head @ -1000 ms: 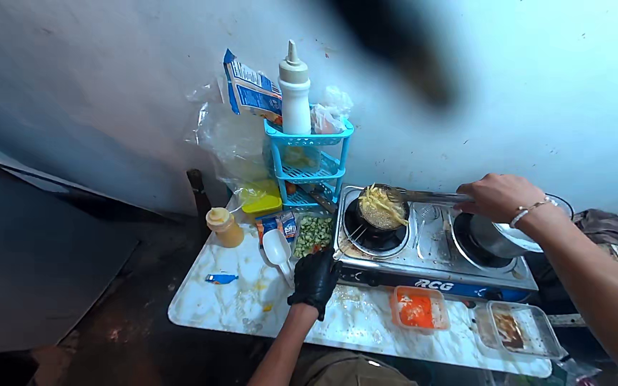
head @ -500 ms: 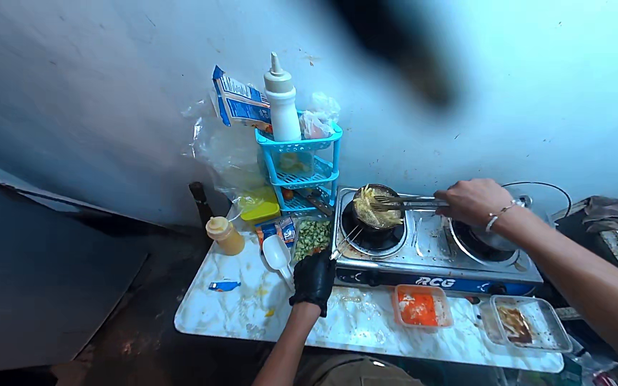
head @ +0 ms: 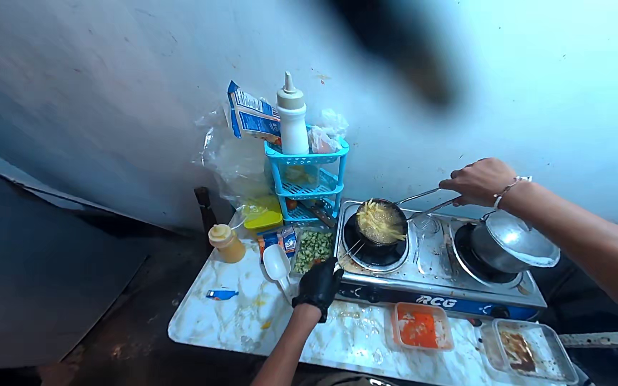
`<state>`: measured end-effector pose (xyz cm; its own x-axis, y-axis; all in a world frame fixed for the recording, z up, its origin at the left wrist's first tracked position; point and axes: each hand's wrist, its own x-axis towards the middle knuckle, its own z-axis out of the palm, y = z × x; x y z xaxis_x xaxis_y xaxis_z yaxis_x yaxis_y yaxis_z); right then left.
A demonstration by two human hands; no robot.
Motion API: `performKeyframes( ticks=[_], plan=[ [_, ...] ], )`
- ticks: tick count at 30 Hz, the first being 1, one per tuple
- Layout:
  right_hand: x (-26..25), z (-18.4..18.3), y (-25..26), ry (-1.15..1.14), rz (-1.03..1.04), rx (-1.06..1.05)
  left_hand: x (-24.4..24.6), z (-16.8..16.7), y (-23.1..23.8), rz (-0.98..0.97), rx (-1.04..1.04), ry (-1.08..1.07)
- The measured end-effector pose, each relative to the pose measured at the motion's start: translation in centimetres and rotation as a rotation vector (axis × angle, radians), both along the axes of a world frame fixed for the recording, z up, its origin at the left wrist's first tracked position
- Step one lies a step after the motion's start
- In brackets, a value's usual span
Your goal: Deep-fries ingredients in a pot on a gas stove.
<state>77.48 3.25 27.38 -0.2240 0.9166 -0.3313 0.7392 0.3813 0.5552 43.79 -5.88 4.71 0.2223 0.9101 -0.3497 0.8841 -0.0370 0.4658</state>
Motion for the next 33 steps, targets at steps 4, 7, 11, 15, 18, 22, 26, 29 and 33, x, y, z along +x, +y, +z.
performKeyframes(
  ticks=[4,7,11,15,18,22,26,29,33],
  plan=[
    [-0.4,-1.3,2.1,0.006,0.010,-0.036,0.0,-0.5,0.5,-0.081,0.030,-0.052],
    [-0.6,-1.7,3.2,0.048,0.037,-0.044,-0.2,-1.1,0.7,-0.091,0.057,-0.064],
    [-0.6,-1.9,3.4,0.054,0.031,-0.069,0.1,-1.2,0.5,-0.086,0.090,-0.038],
    [-1.3,-0.6,1.3,0.026,-0.010,-0.002,0.3,0.5,0.2,-0.059,0.078,0.067],
    [-1.2,1.3,-1.3,0.079,0.015,0.060,0.8,3.5,-0.2,-0.032,0.253,0.011],
    [-1.2,2.6,-4.7,0.160,0.059,0.122,3.8,7.3,0.0,-0.154,0.498,-0.256],
    [-1.0,1.4,-6.6,0.244,-0.025,0.172,6.7,12.2,-5.1,-0.574,0.292,-0.197],
    [0.0,0.6,-6.4,0.340,-0.129,0.229,8.7,11.5,-9.7,-0.918,0.032,-0.631],
    [0.9,1.8,-6.6,0.503,-0.245,0.248,13.0,9.0,-10.3,-0.740,-0.664,-1.175]
  ],
)
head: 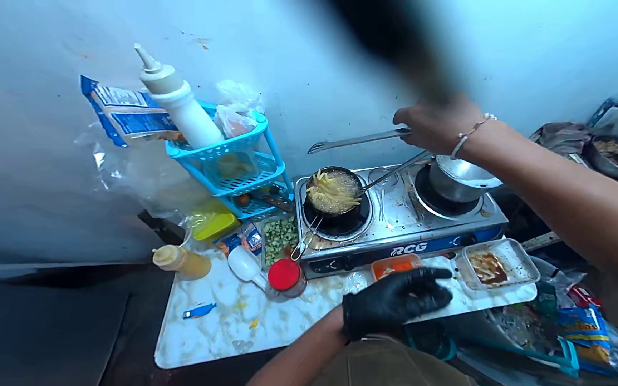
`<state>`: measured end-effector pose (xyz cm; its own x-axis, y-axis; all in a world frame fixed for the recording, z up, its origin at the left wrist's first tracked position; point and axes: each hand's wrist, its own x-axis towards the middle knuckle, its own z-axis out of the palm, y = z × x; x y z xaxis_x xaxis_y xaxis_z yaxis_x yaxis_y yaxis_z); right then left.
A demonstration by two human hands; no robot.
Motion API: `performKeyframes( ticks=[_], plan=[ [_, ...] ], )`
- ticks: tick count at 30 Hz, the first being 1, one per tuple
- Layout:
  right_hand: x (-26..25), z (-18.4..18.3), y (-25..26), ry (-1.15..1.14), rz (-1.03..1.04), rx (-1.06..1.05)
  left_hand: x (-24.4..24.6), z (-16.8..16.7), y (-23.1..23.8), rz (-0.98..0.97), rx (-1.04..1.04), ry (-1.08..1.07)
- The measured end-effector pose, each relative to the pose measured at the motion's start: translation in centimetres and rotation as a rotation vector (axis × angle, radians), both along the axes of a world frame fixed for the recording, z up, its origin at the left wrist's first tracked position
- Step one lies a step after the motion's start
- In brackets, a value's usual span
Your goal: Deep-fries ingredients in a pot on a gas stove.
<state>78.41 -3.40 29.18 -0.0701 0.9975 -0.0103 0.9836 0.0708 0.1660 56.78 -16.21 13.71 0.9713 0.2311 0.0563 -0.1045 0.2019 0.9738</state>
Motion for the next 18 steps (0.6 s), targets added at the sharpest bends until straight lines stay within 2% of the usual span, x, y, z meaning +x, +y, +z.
performKeyframes(
  ticks=[2,4,9,11,13,15,18],
  plan=[
    [-0.5,1.5,-1.1,0.088,-0.035,-0.015,2.1,-0.1,0.9,0.080,-0.336,-0.033],
    [-1.0,2.9,-2.1,0.161,-0.049,-0.022,4.1,0.8,2.0,0.142,-0.521,-0.112],
    [-2.1,3.9,-6.4,0.242,0.056,0.030,9.1,5.1,3.0,0.361,-0.748,-0.292],
    [-2.4,2.8,-9.2,0.255,0.104,0.129,10.7,6.0,2.5,0.432,-0.866,-0.390],
    [-2.6,1.3,-11.2,0.256,0.121,0.214,11.2,5.7,1.9,0.397,-0.961,-0.537],
    [-2.5,-0.1,-12.9,0.301,0.104,0.260,9.9,7.0,1.1,0.448,-1.020,-0.536],
    [-1.9,-2.1,-14.4,0.337,0.101,0.298,6.9,9.4,0.2,0.544,-1.036,-0.346]
  ],
)
